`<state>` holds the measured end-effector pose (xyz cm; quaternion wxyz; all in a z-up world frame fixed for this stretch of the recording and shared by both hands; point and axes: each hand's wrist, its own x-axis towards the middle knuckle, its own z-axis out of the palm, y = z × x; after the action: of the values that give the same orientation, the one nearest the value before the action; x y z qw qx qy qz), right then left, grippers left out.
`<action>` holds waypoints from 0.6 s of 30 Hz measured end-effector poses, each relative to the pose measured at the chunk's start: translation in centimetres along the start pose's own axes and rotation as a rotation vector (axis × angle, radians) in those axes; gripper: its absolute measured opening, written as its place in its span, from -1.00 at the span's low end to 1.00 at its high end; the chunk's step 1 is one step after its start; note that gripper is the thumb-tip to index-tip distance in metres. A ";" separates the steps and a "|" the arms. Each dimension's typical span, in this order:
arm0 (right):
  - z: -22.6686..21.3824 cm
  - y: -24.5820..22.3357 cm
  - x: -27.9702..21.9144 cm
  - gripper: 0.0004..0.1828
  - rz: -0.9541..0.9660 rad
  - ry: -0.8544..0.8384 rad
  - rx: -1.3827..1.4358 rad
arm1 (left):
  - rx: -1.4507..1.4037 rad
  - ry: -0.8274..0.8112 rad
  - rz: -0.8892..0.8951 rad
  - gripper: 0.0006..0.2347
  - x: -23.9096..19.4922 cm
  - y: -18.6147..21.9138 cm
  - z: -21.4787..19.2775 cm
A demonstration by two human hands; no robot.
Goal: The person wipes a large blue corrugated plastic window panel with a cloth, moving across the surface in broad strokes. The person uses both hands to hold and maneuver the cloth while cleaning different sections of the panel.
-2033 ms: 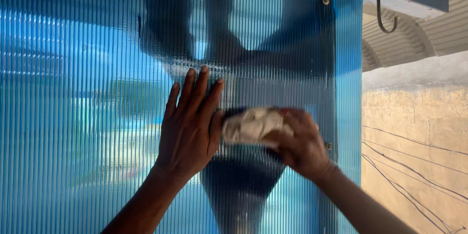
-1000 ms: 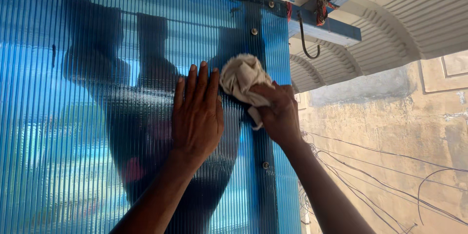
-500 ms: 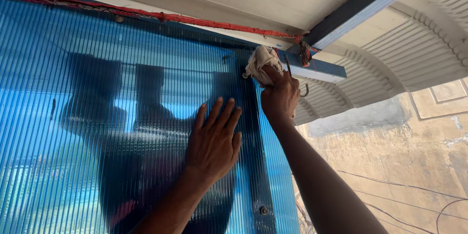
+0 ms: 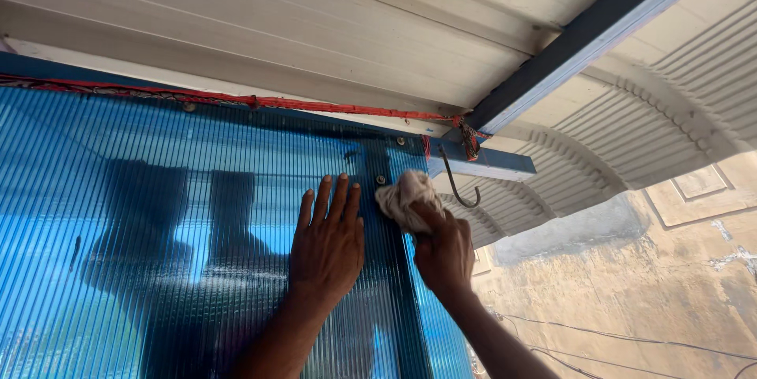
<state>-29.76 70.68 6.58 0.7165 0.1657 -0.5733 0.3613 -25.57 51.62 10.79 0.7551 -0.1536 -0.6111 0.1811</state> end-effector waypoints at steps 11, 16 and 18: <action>4.1 -6.7 7.4 -0.54 -0.467 0.074 0.030 | 0.054 -0.405 -0.033 -0.50 0.2 0.7 -1.8; 3.3 -6.7 12.2 -0.65 -0.364 -0.016 -0.290 | -0.025 0.029 0.057 -0.52 0.4 0.0 -0.8; 3.2 -7.0 13.4 -0.64 0.025 -0.066 -0.229 | -0.033 0.028 0.073 -0.54 -0.2 -0.4 -1.0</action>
<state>-26.01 68.19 21.35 0.7069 0.0875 -0.6362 0.2966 -24.56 51.15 10.59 0.7537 -0.1910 -0.5975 0.1963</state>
